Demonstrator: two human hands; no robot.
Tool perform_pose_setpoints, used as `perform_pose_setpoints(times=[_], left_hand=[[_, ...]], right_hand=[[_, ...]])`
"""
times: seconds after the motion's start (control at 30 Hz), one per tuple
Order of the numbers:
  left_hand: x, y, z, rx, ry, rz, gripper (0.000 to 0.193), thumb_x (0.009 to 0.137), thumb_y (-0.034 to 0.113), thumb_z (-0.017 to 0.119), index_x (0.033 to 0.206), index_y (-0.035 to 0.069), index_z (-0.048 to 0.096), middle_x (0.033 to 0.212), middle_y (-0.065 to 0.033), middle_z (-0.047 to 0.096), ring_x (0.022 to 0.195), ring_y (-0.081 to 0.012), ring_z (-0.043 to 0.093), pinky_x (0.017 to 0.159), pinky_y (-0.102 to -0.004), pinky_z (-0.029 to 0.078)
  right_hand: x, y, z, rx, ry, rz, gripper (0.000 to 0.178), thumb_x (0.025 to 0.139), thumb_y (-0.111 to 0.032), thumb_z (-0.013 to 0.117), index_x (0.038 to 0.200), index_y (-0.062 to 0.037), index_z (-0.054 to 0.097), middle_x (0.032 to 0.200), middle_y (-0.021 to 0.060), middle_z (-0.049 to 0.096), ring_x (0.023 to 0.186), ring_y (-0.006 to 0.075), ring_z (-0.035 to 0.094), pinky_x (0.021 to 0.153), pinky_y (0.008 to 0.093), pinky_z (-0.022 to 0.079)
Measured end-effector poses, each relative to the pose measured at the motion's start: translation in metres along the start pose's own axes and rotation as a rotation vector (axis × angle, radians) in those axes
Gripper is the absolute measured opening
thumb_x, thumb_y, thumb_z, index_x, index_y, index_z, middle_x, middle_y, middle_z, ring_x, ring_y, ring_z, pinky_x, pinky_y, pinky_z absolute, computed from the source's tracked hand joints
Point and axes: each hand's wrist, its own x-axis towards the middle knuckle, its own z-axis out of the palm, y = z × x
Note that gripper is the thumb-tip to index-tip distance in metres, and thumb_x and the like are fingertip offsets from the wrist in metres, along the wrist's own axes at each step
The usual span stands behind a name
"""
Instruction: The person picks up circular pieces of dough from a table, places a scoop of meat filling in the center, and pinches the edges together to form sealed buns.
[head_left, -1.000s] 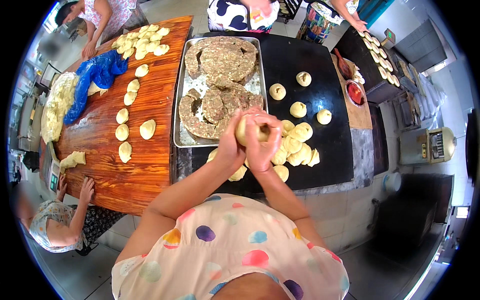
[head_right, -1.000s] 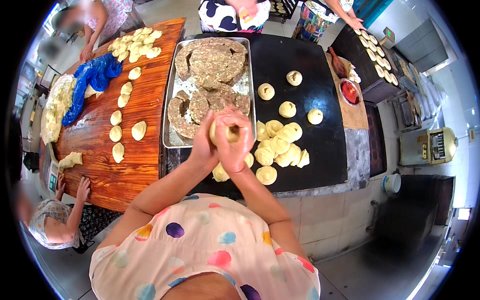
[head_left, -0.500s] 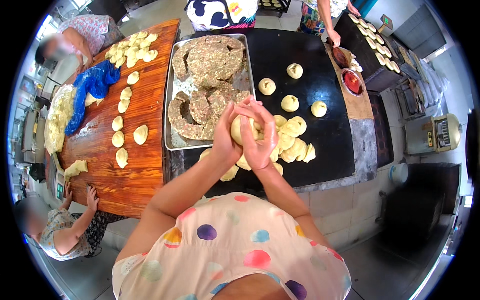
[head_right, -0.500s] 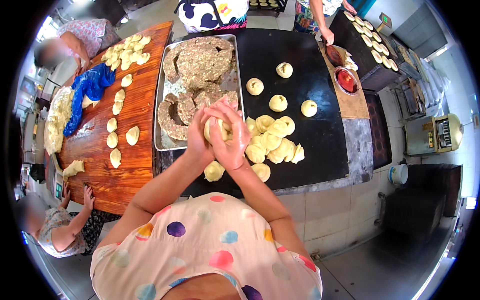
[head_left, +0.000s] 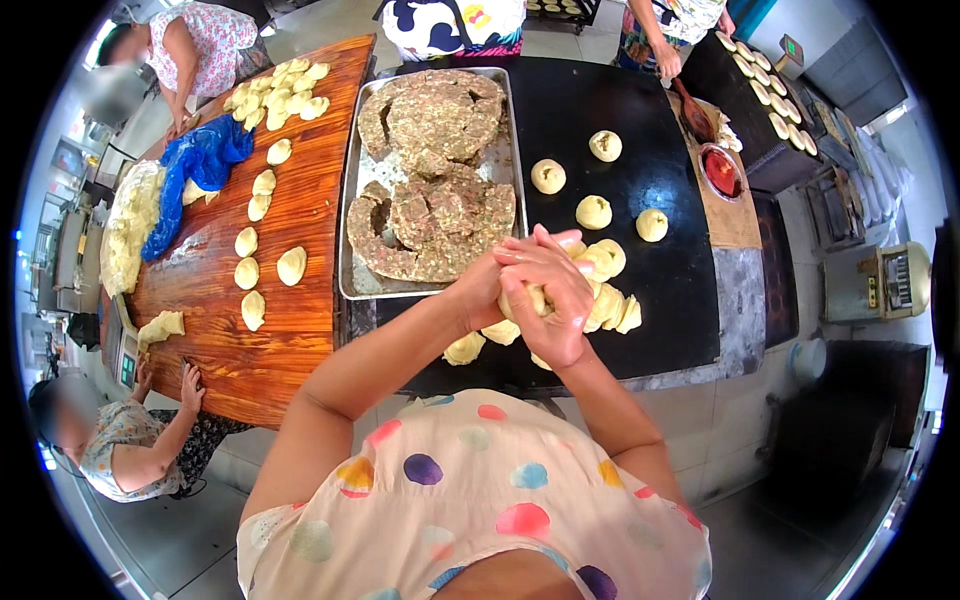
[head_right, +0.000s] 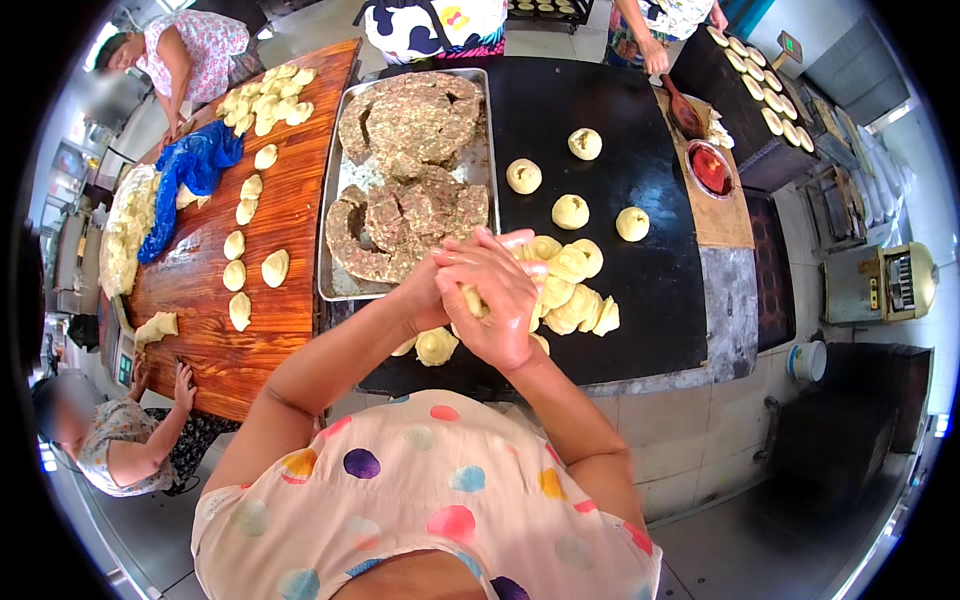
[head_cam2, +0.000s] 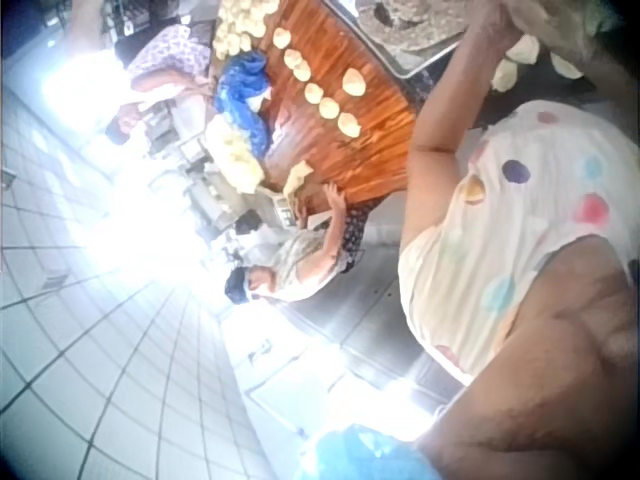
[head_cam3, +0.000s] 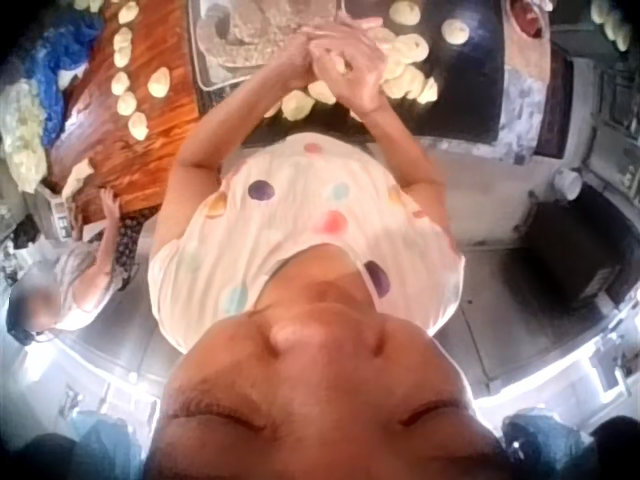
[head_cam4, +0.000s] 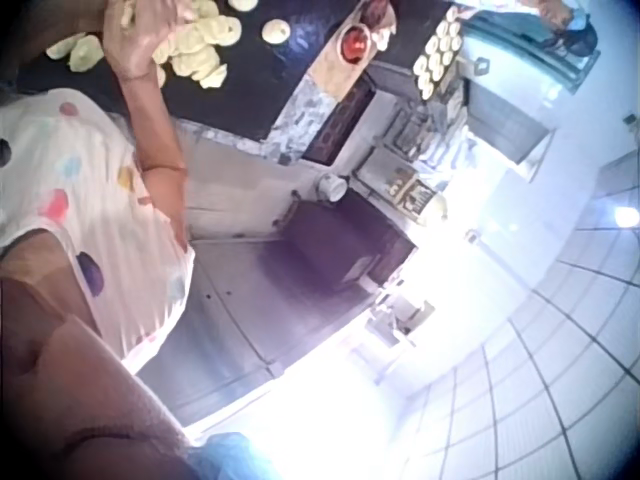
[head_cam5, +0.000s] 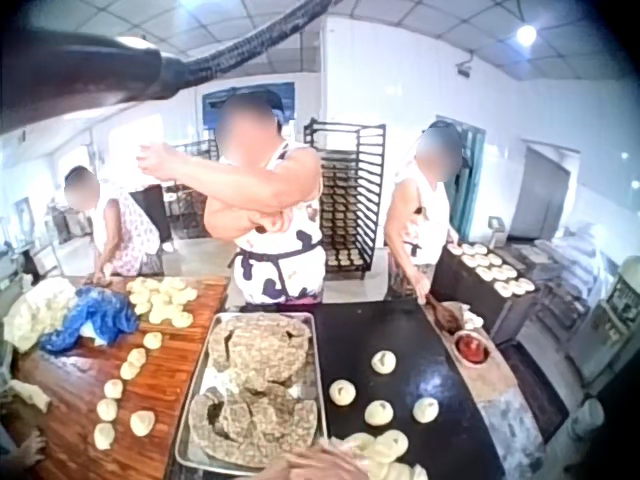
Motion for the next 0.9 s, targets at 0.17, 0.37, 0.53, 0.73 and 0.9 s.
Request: perform_pose_setpoints(times=[0.17,0.37,0.53,0.73,0.9], left_hand=[[0.001,-0.025,0.000,-0.225,0.181,0.232,0.053,0.103,0.041,0.032,0.132,-0.002,0.047,0.130,-0.0197,0.055,0.121,-0.0283,0.055,0.105,-0.0390,0.045],[-0.001,-0.038,-0.047,-0.155,0.215,-0.054,0.046,0.102,0.036,0.037,0.126,0.000,0.051,0.123,-0.0185,0.059,0.116,-0.0302,0.057,0.103,-0.0420,0.046],[0.000,-0.026,-0.021,-0.075,0.139,-0.220,0.046,0.103,0.036,0.037,0.129,0.000,0.050,0.126,-0.0190,0.058,0.119,-0.0272,0.057,0.104,-0.0402,0.045],[-0.002,-0.026,-0.009,-0.361,-0.225,0.021,0.049,0.104,0.038,0.034,0.132,0.000,0.049,0.125,-0.0171,0.059,0.113,-0.0252,0.061,0.100,-0.0376,0.048],[-0.020,-0.030,0.003,-0.053,0.275,0.043,0.044,0.103,0.036,0.036,0.127,0.003,0.052,0.122,-0.0126,0.061,0.108,-0.0248,0.063,0.095,-0.0388,0.051]], right_hand=[[-0.009,0.000,0.016,0.097,0.153,0.297,0.029,0.085,-0.004,0.065,0.113,0.0003,0.061,0.096,0.0154,0.071,0.097,0.0341,0.068,0.098,0.0469,0.046],[-0.023,-0.005,0.020,-0.046,0.043,0.171,0.045,0.082,-0.014,0.072,0.123,-0.0011,0.058,0.113,0.0185,0.067,0.112,0.0365,0.062,0.105,0.0468,0.039],[-0.016,0.003,-0.008,-0.044,-0.327,0.098,0.041,0.077,-0.015,0.077,0.114,-0.0008,0.065,0.120,0.0196,0.065,0.121,0.0353,0.057,0.112,0.0513,0.031],[-0.030,-0.008,0.005,0.058,0.137,0.170,0.026,0.086,0.003,0.057,0.110,0.0050,0.066,0.114,0.0198,0.067,0.119,0.0322,0.059,0.112,0.0504,0.033],[-0.032,-0.008,0.015,0.130,0.114,0.266,0.069,0.082,-0.011,0.070,0.142,0.0037,0.038,0.144,0.0223,0.044,0.132,0.0335,0.047,0.112,0.0474,0.032]])
